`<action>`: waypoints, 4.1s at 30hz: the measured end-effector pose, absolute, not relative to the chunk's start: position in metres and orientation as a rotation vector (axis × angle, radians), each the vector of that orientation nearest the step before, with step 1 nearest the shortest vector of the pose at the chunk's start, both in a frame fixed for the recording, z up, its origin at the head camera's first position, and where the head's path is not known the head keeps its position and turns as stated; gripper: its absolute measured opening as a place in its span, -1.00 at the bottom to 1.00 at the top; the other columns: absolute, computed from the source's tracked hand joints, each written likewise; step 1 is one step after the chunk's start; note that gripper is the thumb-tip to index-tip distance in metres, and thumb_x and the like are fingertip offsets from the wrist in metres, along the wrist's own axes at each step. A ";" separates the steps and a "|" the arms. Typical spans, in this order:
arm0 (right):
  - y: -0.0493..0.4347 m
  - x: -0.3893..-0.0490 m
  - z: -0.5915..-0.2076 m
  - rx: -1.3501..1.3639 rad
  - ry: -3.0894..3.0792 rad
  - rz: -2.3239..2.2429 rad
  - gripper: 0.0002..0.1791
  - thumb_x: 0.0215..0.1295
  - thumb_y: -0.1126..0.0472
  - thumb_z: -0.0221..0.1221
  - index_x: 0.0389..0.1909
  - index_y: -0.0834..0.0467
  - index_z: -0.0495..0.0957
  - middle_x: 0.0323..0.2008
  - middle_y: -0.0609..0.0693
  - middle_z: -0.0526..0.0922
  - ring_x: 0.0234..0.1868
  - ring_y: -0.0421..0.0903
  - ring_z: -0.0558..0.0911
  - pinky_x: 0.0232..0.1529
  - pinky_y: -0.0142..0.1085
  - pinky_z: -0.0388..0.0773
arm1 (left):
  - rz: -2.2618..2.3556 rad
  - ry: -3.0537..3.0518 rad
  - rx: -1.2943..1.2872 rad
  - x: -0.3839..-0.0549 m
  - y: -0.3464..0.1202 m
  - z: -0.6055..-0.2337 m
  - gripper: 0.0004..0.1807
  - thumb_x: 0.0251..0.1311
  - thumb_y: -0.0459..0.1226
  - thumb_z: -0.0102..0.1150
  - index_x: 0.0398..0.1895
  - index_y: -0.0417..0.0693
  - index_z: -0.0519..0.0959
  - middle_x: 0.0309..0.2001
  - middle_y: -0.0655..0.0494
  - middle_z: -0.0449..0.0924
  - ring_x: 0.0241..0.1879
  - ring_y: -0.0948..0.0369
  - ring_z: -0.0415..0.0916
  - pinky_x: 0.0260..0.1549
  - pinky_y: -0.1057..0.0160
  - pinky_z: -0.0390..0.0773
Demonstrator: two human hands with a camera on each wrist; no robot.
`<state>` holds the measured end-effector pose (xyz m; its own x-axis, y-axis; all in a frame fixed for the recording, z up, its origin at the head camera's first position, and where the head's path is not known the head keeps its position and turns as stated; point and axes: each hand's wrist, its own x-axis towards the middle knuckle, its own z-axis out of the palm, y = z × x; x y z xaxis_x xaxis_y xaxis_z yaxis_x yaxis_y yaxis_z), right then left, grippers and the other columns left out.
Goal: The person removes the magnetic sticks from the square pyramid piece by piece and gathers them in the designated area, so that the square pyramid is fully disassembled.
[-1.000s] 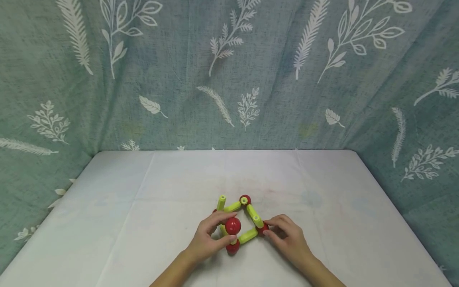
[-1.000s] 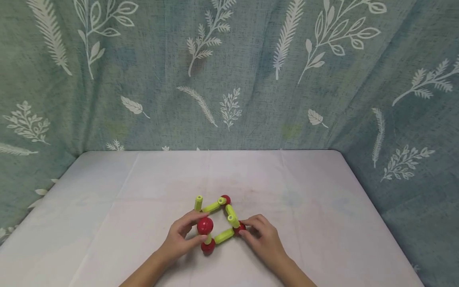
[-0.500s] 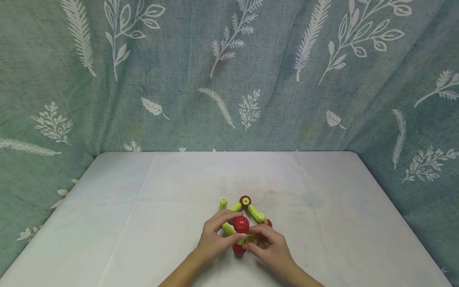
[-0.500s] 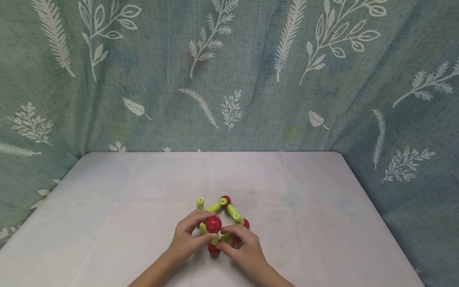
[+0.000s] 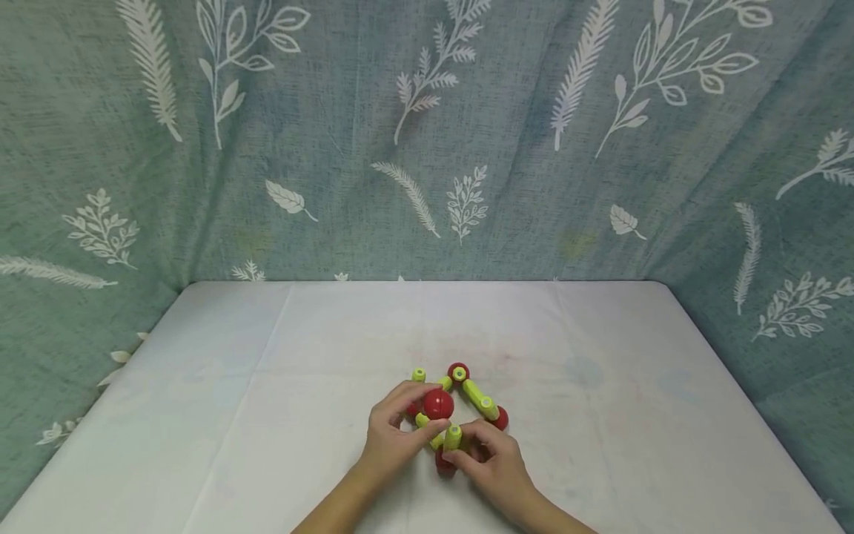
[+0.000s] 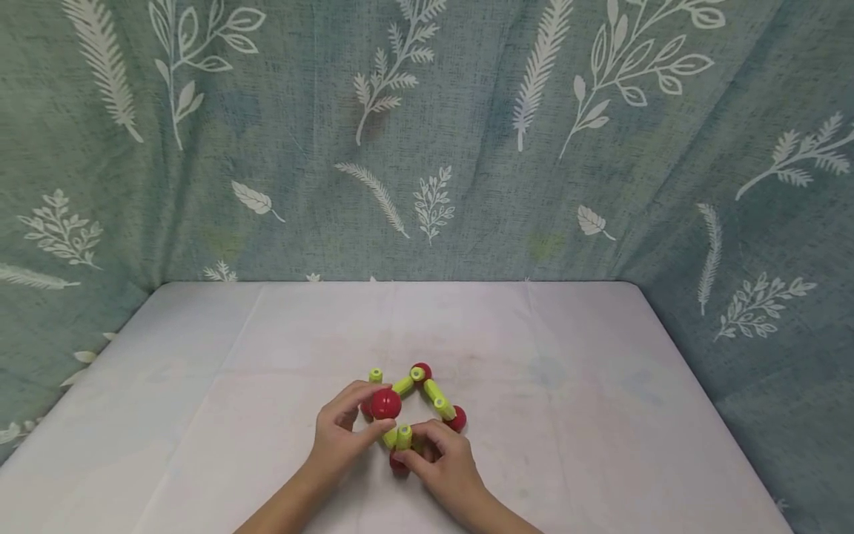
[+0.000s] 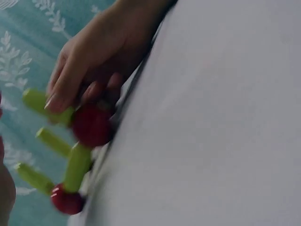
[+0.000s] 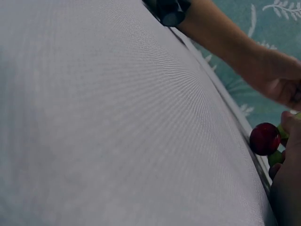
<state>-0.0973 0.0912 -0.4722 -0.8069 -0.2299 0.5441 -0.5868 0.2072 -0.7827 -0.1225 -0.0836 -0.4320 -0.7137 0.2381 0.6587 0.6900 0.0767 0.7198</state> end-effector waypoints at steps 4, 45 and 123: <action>0.092 -0.099 -0.479 0.767 -2.172 1.645 -0.69 -0.04 0.42 0.37 -0.24 0.17 0.56 -0.58 0.01 0.41 -0.62 -0.32 0.31 -0.69 -0.51 0.27 | -1.629 -1.977 -0.917 -0.129 -0.090 -0.426 -0.45 -0.16 -0.53 0.42 0.02 -0.23 0.54 -0.17 -0.05 0.57 -0.22 0.29 0.47 -0.27 0.39 0.56; 0.119 -0.107 -0.453 0.868 -2.336 1.587 -0.62 -0.01 0.44 0.35 -0.12 0.31 0.52 -0.34 0.03 0.53 -0.48 0.00 0.44 -0.55 -0.40 0.46 | -1.136 -2.734 -0.082 -0.303 -0.150 -0.469 -0.43 0.10 -0.10 0.32 0.17 -0.11 0.46 0.05 -0.15 0.52 0.10 -0.05 0.39 0.18 -0.05 0.26; 0.166 -0.140 -0.471 0.977 -2.503 1.989 -0.64 0.10 0.31 0.32 -0.06 0.21 0.54 -0.15 0.13 0.59 -0.32 -0.20 0.46 -0.30 -0.42 0.47 | -1.636 -2.558 -1.028 -0.160 -0.120 -0.459 -0.74 -0.10 -0.07 0.42 -0.37 0.13 0.57 -0.33 0.28 0.59 -0.27 0.35 0.53 -0.21 0.32 0.55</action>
<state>-0.1398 0.1661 -0.4711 -0.8105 -0.5525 0.1944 -0.3142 0.1301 -0.9404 -0.1603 -0.1203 -0.4594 -0.7927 0.5438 0.2757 0.4783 0.2742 0.8343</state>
